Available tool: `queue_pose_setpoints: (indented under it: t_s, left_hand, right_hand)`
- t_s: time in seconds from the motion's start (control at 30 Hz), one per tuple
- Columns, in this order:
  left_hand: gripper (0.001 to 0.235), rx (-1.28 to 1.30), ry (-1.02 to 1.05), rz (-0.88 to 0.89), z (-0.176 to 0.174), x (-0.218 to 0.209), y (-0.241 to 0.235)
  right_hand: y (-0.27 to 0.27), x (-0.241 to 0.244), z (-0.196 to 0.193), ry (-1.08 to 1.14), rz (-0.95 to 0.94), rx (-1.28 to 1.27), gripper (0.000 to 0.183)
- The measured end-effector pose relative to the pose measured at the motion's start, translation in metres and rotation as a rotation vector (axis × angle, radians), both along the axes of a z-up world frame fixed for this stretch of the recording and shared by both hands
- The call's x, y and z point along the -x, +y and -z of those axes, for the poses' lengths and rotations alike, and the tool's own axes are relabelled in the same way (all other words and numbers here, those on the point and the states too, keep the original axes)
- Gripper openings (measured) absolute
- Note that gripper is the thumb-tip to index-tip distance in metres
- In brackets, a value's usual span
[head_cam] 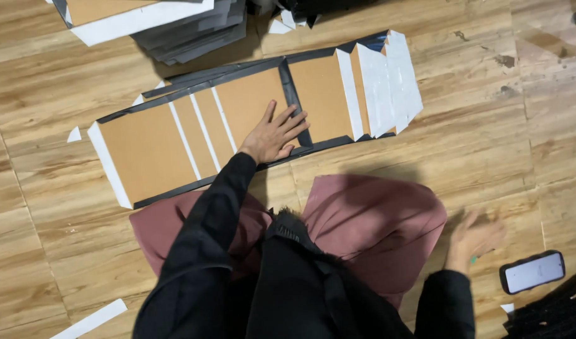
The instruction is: Laying out cardboard folders and using a hand tool to press and smooth the folded edges.
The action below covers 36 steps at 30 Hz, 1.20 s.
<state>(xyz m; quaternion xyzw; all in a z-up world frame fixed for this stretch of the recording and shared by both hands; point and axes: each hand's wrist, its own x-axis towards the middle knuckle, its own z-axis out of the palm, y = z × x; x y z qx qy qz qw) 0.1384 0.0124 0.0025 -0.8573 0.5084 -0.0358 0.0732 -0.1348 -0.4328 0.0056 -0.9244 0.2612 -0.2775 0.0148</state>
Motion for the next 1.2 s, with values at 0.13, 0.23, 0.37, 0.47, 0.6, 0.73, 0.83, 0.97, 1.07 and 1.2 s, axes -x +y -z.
queue_pose_setpoints:
  t_s: [0.13,0.23,0.37,0.47,0.6,0.73,0.83,0.97,1.07,1.2]
  left_hand:
    - [0.063,0.172,0.048,-0.086,0.002,0.010,0.010]
    - [0.057,0.230,0.040,-0.101,0.007,0.014,0.011]
    - [0.047,0.342,-0.007,-0.125,0.012,0.015,0.012]
    - [0.042,0.412,-0.044,-0.126,0.007,0.013,0.013]
    - [0.043,0.561,-0.089,-0.124,0.041,0.008,0.008]
    - [0.035,0.608,-0.078,-0.126,0.041,0.012,0.009]
    - [0.029,0.632,-0.089,-0.124,0.033,0.008,0.011]
    - [0.023,0.669,-0.066,-0.117,0.028,0.010,0.011]
    - [0.020,0.638,-0.077,-0.137,0.031,0.010,0.012]
    - [0.019,0.591,-0.059,-0.155,0.023,0.012,0.015]
  right_hand:
    - [0.022,0.047,0.031,0.293,0.345,-0.104,0.057]
    - [0.038,0.042,0.012,0.096,0.286,-0.016,0.032]
    - [-0.030,0.013,0.017,-0.114,0.046,-0.245,0.025]
    - [-0.056,-0.104,0.004,-0.010,-0.298,-0.450,0.030]
    - [0.118,-0.239,-0.051,0.140,-0.580,-0.801,0.041]
    - [0.251,-0.315,-0.031,0.340,-0.962,-0.493,0.027]
    - [0.297,-0.358,0.010,0.343,-0.930,-0.338,0.027]
    - [0.302,-0.385,0.042,0.330,-0.921,-0.206,0.026]
    - [0.295,-0.354,0.022,0.349,-0.929,-0.119,0.016]
    - [0.269,-0.268,0.027,0.446,-0.973,-0.050,0.016]
